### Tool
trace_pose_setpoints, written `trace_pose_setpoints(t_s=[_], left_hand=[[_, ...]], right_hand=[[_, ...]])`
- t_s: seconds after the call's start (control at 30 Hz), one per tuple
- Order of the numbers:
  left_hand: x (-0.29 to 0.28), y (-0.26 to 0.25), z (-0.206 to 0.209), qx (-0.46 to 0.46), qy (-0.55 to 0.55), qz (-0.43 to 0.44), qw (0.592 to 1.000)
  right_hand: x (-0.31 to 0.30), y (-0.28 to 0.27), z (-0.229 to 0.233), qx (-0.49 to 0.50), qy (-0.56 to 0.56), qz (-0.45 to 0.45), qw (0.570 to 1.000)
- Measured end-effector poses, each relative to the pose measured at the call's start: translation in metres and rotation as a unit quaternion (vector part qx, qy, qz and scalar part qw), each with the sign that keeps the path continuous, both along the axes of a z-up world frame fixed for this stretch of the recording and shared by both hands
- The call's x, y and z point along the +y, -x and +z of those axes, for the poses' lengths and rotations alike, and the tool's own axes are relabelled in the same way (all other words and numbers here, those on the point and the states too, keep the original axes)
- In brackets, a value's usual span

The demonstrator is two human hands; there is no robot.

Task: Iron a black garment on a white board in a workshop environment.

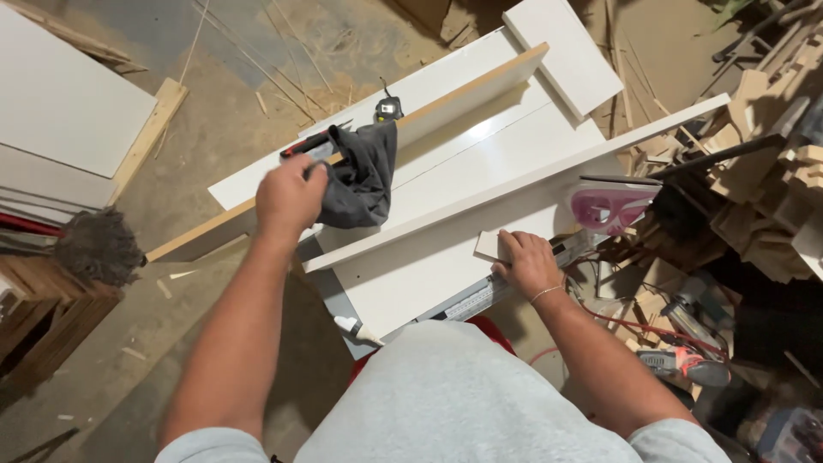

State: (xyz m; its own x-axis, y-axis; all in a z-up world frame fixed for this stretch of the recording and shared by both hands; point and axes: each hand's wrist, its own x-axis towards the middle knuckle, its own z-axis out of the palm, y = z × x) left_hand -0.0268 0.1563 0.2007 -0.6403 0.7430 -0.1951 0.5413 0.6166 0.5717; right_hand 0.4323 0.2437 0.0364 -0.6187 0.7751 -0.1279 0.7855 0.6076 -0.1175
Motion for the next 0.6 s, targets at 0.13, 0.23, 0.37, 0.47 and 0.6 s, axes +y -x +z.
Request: trace_pose_setpoints(t_s=[0.13, 0.23, 0.37, 0.47, 0.6], left_hand=[[-0.024, 0.002, -0.042, 0.112, 0.153, -0.155, 0.970], [-0.040, 0.006, -0.055, 0.109, 0.198, -0.180, 0.957], [-0.064, -0.012, 0.000, -0.018, 0.099, -0.115, 0.988], [-0.098, -0.014, 0.006, -0.074, 0.063, -0.083, 0.992], [-0.136, -0.009, -0.050, -0.102, 0.010, -0.053, 0.993]], right_hand=[[0.007, 0.009, -0.012, -0.020, 0.015, 0.004, 1.000], [0.012, 0.012, -0.011, -0.012, 0.035, 0.030, 0.999], [0.010, 0.027, 0.054, 0.114, 0.120, 0.049, 0.985], [0.053, 0.031, 0.075, 0.125, 0.011, 0.148, 0.981], [0.085, 0.058, 0.133, 0.021, -0.102, 0.187, 0.977]])
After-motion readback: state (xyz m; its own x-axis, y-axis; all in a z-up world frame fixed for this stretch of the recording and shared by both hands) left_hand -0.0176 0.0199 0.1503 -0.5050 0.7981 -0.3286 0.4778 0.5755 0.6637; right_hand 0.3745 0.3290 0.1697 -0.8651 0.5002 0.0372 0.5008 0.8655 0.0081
